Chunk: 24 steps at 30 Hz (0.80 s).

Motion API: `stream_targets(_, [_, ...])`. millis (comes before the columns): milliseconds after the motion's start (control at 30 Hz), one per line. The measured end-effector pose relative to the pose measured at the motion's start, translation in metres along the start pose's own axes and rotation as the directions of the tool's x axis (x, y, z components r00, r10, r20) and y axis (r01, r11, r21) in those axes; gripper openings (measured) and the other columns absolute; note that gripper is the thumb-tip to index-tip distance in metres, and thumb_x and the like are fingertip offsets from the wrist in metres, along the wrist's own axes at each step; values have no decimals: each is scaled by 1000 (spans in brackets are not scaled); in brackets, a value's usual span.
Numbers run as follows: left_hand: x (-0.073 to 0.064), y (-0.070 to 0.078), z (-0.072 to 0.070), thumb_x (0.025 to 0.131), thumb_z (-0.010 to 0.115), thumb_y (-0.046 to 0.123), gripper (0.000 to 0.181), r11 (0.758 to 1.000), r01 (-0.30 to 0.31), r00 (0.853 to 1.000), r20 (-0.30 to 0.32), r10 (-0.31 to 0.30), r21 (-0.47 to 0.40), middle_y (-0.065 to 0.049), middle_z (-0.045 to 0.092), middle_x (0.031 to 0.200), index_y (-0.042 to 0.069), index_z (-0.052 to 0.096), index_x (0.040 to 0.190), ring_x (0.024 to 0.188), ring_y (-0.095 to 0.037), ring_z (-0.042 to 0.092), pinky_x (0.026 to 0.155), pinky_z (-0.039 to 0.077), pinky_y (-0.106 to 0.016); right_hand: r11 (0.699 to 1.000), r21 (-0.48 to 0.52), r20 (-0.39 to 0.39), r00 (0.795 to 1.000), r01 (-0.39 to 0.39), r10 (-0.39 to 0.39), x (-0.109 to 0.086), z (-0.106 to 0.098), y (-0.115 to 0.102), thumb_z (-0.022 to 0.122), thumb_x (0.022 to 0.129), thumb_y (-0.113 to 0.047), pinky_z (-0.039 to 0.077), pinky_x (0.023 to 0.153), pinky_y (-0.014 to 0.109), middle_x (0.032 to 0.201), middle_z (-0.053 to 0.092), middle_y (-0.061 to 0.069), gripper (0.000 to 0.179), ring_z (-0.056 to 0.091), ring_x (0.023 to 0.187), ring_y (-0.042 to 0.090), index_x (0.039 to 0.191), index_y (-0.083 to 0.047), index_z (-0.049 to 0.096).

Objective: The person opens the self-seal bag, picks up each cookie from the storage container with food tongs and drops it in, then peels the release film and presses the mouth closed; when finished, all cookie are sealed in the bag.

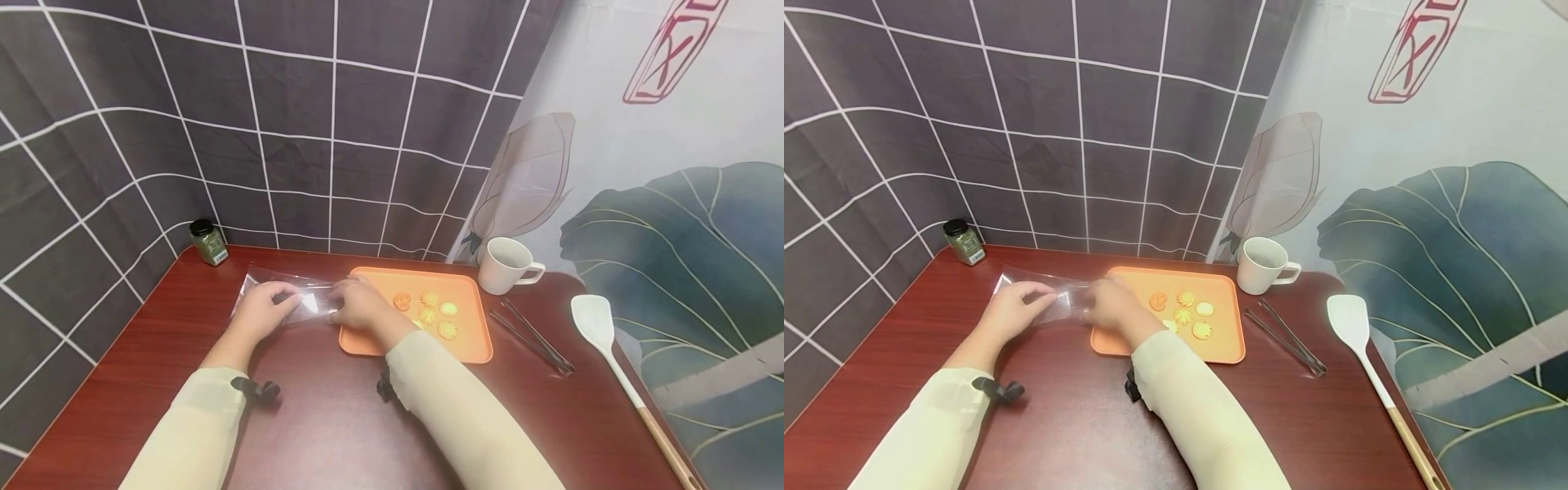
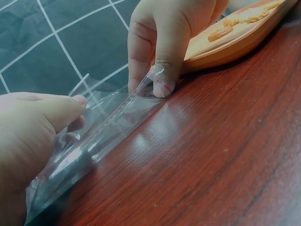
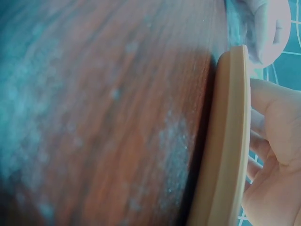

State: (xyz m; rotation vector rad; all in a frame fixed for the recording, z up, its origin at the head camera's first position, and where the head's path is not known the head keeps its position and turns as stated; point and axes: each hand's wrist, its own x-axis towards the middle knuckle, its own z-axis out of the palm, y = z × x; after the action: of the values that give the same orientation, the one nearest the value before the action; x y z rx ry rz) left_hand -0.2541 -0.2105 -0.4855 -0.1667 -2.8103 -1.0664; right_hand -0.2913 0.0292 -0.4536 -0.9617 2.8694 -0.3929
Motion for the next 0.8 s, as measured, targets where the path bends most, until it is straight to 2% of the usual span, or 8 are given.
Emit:
stream_targets(200, [-1,0,0,102,70,44,27,1000,11,1000,-16,-11,6,-9,77,130,25,78,119,129,-35,68,112,49,-61,1000,-12,-5,1000,12,-12,1,0,0,76,93,-38,26,134,39,145,71,3,44,59,144,18,130,-15,78])
stream_targets(433, [-1,-1,0,102,69,49,27,1000,21,999,-32,-21,14,-4,79,127,29,78,117,128,-32,69,109,51,-60,1000,-20,8,1000,3,-3,0,-4,-2,75,94,-35,28,133,38,145,71,3,41,59,144,20,130,-15,78])
stream_targets(533, [-2,-1,1,102,68,50,28,1000,26,999,-31,-26,8,-3,79,127,29,78,119,125,-31,70,108,51,-60,1000,-2,-7,1000,7,-7,0,-4,-1,76,94,-35,35,129,35,144,72,4,38,61,141,21,127,-15,79])
stream_targets(633, [-2,-1,2,102,69,51,29,1000,17,999,-41,-17,-2,-2,80,124,28,79,119,121,-30,72,107,52,-58,998,61,-40,999,17,-15,-4,-7,2,77,95,-34,44,123,35,141,73,5,34,65,136,22,122,-13,80])
stream_targets(700, [-1,-1,2,102,69,50,30,1000,12,999,-43,-12,-4,-4,79,127,27,79,118,126,-31,71,109,51,-58,992,125,-63,998,34,-26,-9,-13,4,77,96,-31,49,118,36,139,74,6,32,67,133,23,121,-10,80])
stream_targets(800, [-1,0,2,102,69,48,30,1000,9,999,-40,-9,-11,-6,78,132,25,79,119,130,-33,69,111,50,-60,973,229,-74,997,17,0,-22,-25,8,77,97,-28,47,121,41,145,71,9,38,64,139,26,129,-8,76])
